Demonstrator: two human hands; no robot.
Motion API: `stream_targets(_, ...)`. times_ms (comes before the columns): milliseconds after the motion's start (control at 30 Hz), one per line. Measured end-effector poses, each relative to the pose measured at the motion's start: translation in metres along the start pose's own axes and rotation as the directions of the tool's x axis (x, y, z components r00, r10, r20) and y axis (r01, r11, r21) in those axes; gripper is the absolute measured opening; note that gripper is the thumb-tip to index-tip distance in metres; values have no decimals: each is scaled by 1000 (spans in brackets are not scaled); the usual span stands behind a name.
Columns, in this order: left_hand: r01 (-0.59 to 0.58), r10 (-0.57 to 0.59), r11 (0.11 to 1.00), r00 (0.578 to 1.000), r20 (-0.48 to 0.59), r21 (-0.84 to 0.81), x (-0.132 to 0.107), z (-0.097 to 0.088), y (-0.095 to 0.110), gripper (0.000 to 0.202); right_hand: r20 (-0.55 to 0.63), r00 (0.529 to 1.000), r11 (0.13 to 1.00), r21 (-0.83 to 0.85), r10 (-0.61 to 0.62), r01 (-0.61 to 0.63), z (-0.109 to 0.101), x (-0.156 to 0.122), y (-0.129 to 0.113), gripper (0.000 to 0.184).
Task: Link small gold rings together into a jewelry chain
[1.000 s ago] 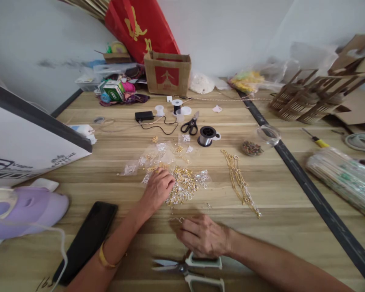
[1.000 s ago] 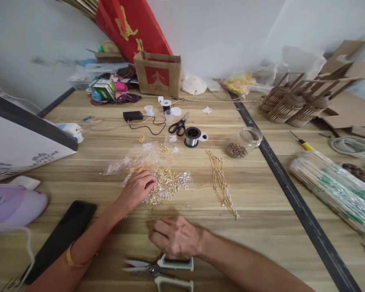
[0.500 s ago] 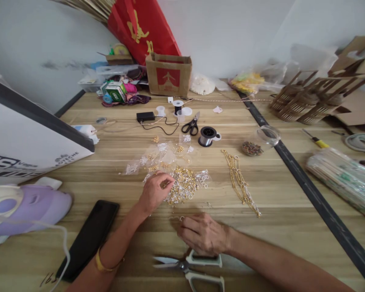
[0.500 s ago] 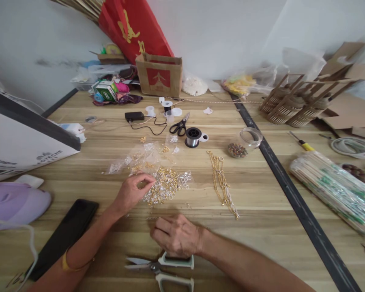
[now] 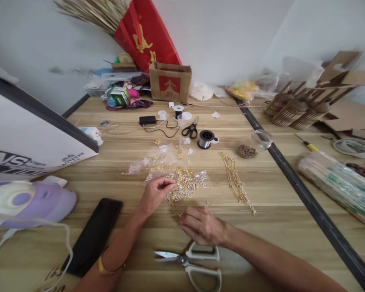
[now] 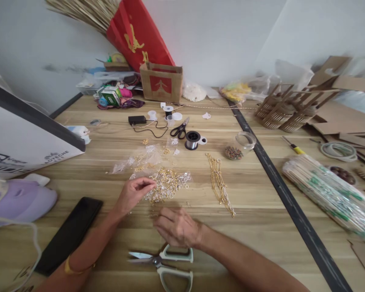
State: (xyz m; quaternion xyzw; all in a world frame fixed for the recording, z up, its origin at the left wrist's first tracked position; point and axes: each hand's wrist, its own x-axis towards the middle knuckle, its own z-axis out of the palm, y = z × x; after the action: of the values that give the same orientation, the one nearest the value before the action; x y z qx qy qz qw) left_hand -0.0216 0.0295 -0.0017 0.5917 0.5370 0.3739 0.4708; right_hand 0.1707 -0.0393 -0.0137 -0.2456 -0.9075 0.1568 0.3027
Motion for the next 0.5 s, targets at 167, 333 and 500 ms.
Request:
stream_targets(167,138,-137,954,990,23,-266,-12,0,2,19,-136,940,915,310,312,-259,-4,10,0,11)
stream_targets(333,202,-199,906,979,47,-371,-23,3,-2,19,-119,792,719,514,599,-467,-6,20,2,15)
stream_targets(500,166,-170,934,985,15,-316,-25,1,-4,18,-94,750,656,564,655,-502,-3,21,6,16)
